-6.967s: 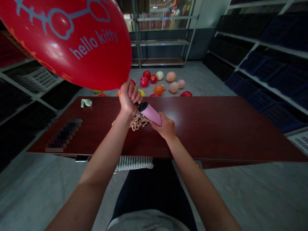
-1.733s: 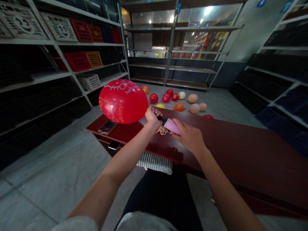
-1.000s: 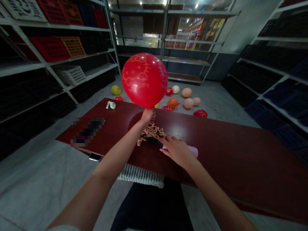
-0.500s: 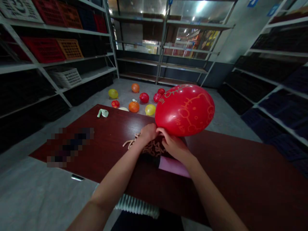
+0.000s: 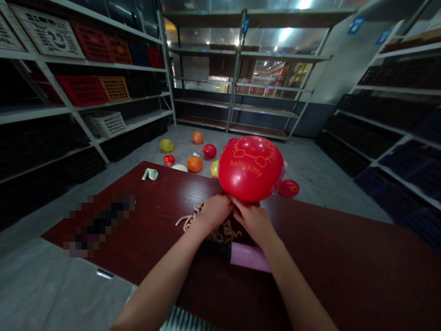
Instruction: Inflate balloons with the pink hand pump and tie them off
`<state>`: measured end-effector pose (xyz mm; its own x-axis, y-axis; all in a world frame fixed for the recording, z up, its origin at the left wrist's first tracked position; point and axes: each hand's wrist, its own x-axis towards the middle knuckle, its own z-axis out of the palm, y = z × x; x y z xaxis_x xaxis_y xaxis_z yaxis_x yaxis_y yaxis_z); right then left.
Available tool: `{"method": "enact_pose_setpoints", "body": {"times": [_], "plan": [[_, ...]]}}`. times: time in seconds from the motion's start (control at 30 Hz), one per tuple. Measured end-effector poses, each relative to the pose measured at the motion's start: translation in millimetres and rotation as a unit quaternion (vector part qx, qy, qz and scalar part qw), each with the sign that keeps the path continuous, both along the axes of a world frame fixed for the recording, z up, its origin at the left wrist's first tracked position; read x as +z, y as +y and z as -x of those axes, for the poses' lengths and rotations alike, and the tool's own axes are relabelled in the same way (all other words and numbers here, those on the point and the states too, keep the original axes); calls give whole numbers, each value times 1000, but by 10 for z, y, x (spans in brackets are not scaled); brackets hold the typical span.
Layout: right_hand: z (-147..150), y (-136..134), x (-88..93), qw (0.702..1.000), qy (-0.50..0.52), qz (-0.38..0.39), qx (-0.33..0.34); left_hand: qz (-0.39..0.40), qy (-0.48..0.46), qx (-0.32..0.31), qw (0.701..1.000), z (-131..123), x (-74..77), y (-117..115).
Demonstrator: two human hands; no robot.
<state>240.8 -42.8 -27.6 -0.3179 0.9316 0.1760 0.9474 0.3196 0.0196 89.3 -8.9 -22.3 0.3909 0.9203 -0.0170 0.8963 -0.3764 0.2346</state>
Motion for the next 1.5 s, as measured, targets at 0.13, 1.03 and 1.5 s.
{"method": "enact_pose_setpoints", "body": {"times": [0.13, 1.03, 1.5], "plan": [[-75, -34, 5, 999, -33, -6, 15, -19, 27, -64, 997, 110, -7, -3], [-238, 44, -120, 911, 406, 65, 32, 52, -328, -184, 925, 239, 76, 50], [-269, 54, -136, 890, 453, -33, -28, 22, -190, -178, 965, 423, 67, 62]]}}
